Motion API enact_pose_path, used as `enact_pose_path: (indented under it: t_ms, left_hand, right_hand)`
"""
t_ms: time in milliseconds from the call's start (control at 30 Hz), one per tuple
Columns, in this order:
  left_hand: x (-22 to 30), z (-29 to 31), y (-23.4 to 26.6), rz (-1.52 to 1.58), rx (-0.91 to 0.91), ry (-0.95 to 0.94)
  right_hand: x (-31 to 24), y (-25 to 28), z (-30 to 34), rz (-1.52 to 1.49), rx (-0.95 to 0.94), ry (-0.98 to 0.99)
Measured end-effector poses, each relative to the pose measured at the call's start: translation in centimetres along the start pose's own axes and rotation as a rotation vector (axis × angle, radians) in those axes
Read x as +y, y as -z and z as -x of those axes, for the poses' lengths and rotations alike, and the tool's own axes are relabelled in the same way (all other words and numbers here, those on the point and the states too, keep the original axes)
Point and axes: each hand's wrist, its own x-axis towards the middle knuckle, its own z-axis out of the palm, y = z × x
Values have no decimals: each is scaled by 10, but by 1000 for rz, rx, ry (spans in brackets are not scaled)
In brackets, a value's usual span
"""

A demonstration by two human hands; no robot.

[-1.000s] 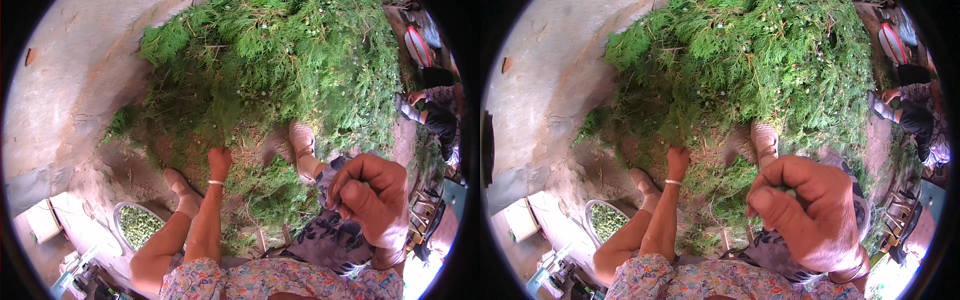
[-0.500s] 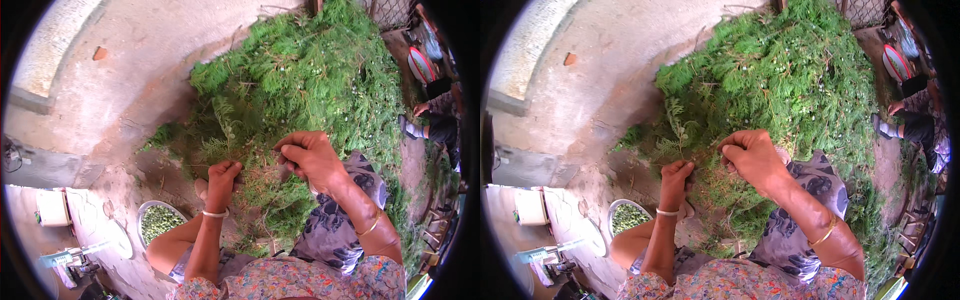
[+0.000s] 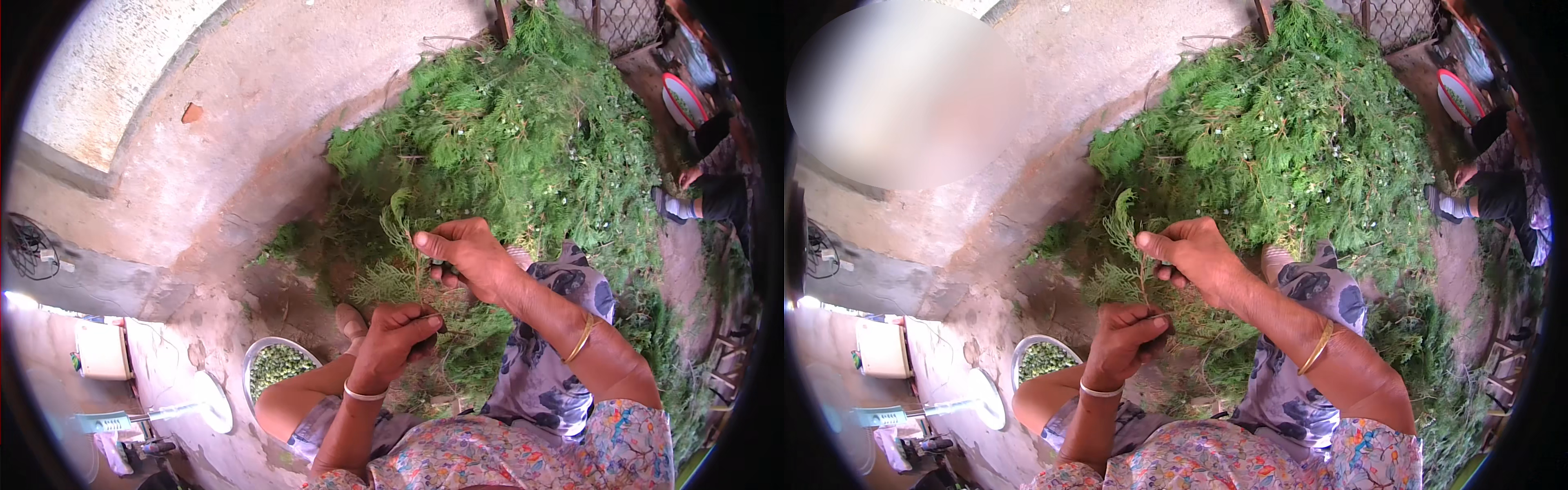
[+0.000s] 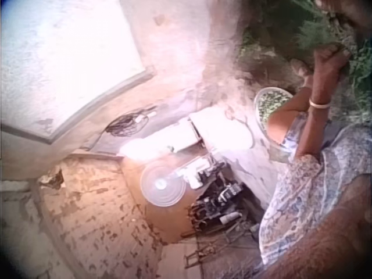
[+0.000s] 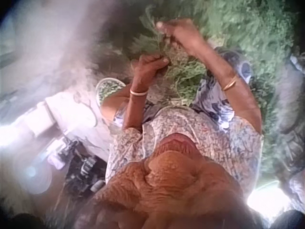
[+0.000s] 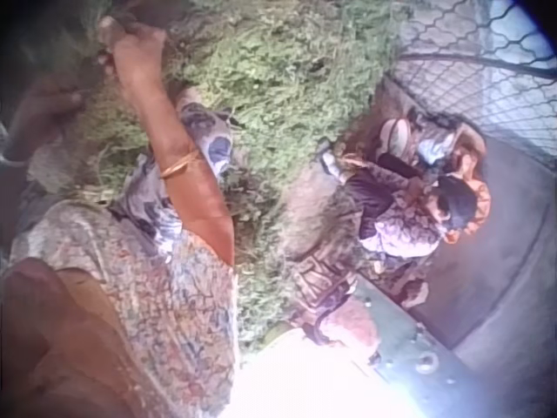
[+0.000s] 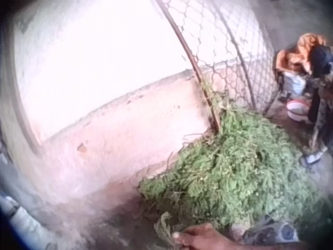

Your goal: The person picks up branches from a pile by hand, plucks small green berries from them, and drops the berries into a metal bowl.

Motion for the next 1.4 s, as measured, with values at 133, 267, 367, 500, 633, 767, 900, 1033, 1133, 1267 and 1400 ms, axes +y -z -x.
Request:
enact_pose_path:
  t_ms: [133, 267, 367, 500, 633, 767, 900, 1033, 1133, 1267, 1400]
  left_hand:
    - [-4, 2, -2, -23, 27, 45]
    - [-10, 4, 2, 0, 34, 58]
    - [-11, 6, 6, -4, 40, 78]
    - [-10, 7, 10, -4, 41, 90]
    - [-12, 10, 9, 3, 63, 107]
    - [-16, 15, 13, 19, 89, 127]
    - [-16, 19, 24, 48, 125, 37]
    - [-10, 18, 25, -4, 195, -48]
    - [-13, 14, 26, -194, 270, -97]
    - [-19, 8, 25, -281, 342, -112]
    - [-29, 11, 61, -617, 542, -323]
  right_hand:
    - [0, 7, -2, 69, -24, -1]
    - [-4, 8, -2, 215, -30, 18]
    - [-3, 6, 1, 253, -11, 114]
    - [-4, 7, 2, 269, -83, 252]
    - [-12, 10, 5, 361, -204, 220]
    - [-9, 11, 4, 380, -185, 250]
    - [-10, 15, 7, 424, -126, 188]
    - [-9, 17, 7, 286, -162, 98]
    - [-8, 17, 7, 285, -154, 108]
    - [-12, 20, 9, 469, -115, 163]
    - [-24, 23, 11, 433, 27, 279]
